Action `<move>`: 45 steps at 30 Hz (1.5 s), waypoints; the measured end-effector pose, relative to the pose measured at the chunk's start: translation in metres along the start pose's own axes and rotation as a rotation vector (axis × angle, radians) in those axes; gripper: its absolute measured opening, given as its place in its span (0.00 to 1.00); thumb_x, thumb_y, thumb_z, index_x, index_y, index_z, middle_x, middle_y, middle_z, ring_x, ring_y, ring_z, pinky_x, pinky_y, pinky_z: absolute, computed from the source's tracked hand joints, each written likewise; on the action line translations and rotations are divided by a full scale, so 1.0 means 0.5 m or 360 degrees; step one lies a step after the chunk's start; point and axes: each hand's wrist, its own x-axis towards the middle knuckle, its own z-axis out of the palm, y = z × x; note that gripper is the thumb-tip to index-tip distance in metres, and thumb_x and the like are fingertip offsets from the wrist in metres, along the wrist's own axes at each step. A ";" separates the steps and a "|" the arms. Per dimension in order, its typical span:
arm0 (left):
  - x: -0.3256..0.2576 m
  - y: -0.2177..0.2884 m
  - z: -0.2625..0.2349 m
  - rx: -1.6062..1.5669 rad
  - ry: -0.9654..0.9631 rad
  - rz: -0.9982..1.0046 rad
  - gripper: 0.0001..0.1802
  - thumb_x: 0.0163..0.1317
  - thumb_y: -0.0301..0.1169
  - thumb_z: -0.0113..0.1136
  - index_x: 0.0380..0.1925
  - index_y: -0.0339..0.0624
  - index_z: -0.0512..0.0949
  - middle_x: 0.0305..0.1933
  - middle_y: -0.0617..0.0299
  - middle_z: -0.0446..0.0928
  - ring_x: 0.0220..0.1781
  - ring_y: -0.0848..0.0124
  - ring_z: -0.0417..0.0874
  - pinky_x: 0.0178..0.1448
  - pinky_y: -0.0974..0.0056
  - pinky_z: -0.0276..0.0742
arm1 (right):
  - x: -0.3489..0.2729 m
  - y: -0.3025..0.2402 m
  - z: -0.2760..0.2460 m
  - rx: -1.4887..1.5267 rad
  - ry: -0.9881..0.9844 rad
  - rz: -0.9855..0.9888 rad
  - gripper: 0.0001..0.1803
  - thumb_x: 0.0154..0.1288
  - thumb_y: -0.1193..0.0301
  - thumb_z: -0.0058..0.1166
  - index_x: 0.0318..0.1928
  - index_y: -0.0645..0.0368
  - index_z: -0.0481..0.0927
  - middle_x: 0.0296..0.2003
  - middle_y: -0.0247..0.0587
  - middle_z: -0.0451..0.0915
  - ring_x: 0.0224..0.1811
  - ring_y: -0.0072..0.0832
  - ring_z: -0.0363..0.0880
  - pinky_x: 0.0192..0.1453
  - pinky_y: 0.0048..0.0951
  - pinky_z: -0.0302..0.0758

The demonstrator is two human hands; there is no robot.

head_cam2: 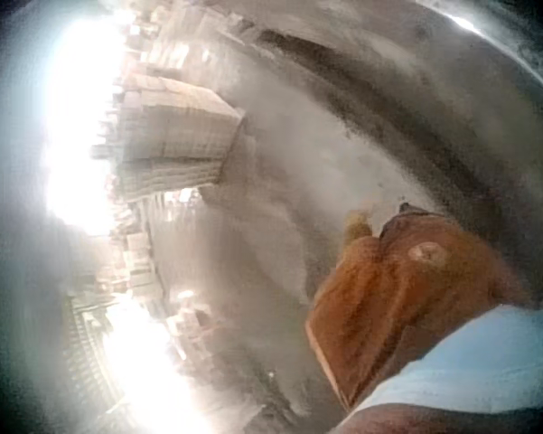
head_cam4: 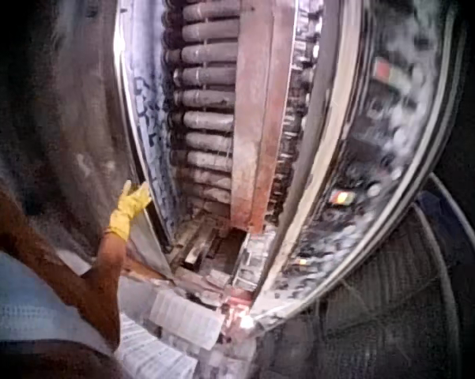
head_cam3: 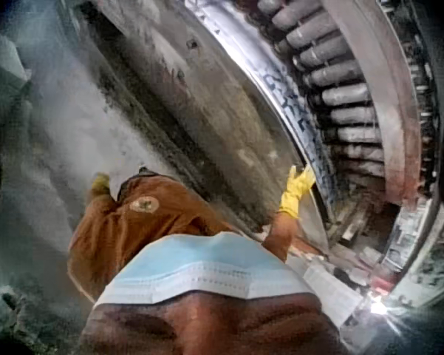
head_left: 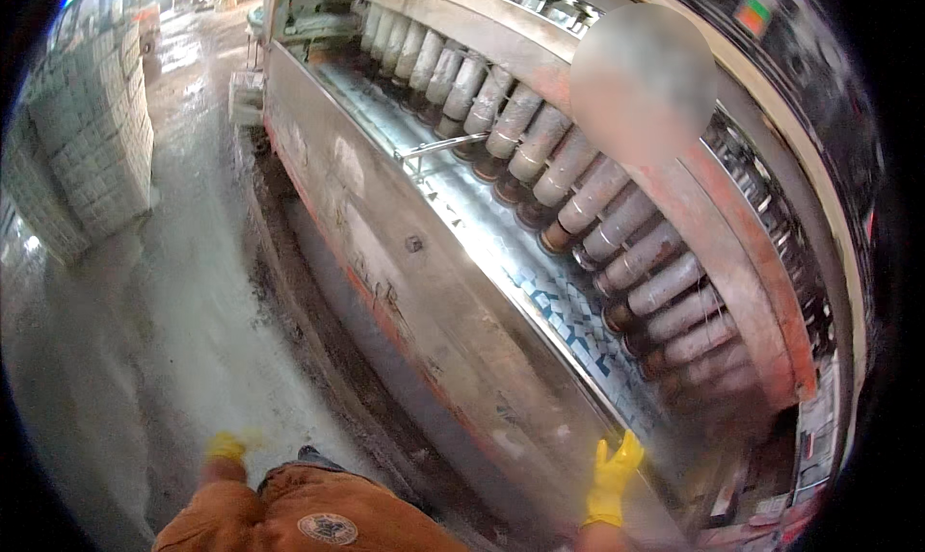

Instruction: The person repeatedly picks up small white rectangular tiles from a conveyor belt and places them into a plastic crate. The person wears yellow gloves and an orange shirt while working in a factory setting.

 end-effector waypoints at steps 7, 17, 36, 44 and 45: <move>-0.085 -0.521 -0.278 -0.0189 -0.0268 -0.0913 0.30 0.63 0.57 0.62 0.59 0.52 0.83 0.66 0.51 0.79 0.69 0.52 0.77 0.70 0.47 0.73 | 0.204 -0.463 -0.018 0.0097 -0.0131 0.0148 0.39 0.67 0.52 0.63 0.71 0.62 0.70 0.69 0.55 0.72 0.72 0.51 0.68 0.79 0.51 0.57; 0.312 -0.242 -0.711 -0.0879 0.0051 0.0207 0.42 0.61 0.58 0.65 0.68 0.42 0.74 0.67 0.44 0.76 0.71 0.49 0.75 0.73 0.52 0.70 | 0.736 -1.372 0.217 0.0289 0.0288 -0.0232 0.39 0.69 0.47 0.56 0.72 0.60 0.70 0.72 0.52 0.69 0.72 0.51 0.66 0.79 0.54 0.54; 1.221 -0.648 -1.890 -0.1169 0.0167 -0.0565 0.34 0.59 0.50 0.69 0.56 0.31 0.80 0.51 0.41 0.84 0.53 0.48 0.86 0.57 0.49 0.79 | 1.766 -3.044 0.595 0.1094 0.0457 -0.0619 0.28 0.58 0.60 0.70 0.54 0.66 0.81 0.41 0.54 0.86 0.37 0.50 0.85 0.42 0.45 0.81; 1.683 -0.935 -2.314 -0.1158 0.0067 -0.0218 0.32 0.60 0.48 0.68 0.55 0.31 0.81 0.51 0.42 0.85 0.52 0.48 0.86 0.55 0.49 0.79 | 2.014 -3.576 0.598 0.0642 0.0026 -0.0207 0.27 0.67 0.48 0.59 0.53 0.57 0.84 0.28 0.48 0.85 0.27 0.47 0.84 0.32 0.48 0.77; 1.723 -1.019 -2.348 -0.1158 0.0033 -0.0300 0.32 0.60 0.48 0.68 0.55 0.31 0.81 0.51 0.42 0.85 0.52 0.48 0.86 0.54 0.48 0.79 | 2.033 -3.635 0.598 0.0613 -0.0001 -0.0170 0.26 0.67 0.48 0.59 0.53 0.56 0.85 0.27 0.48 0.85 0.27 0.48 0.84 0.32 0.48 0.77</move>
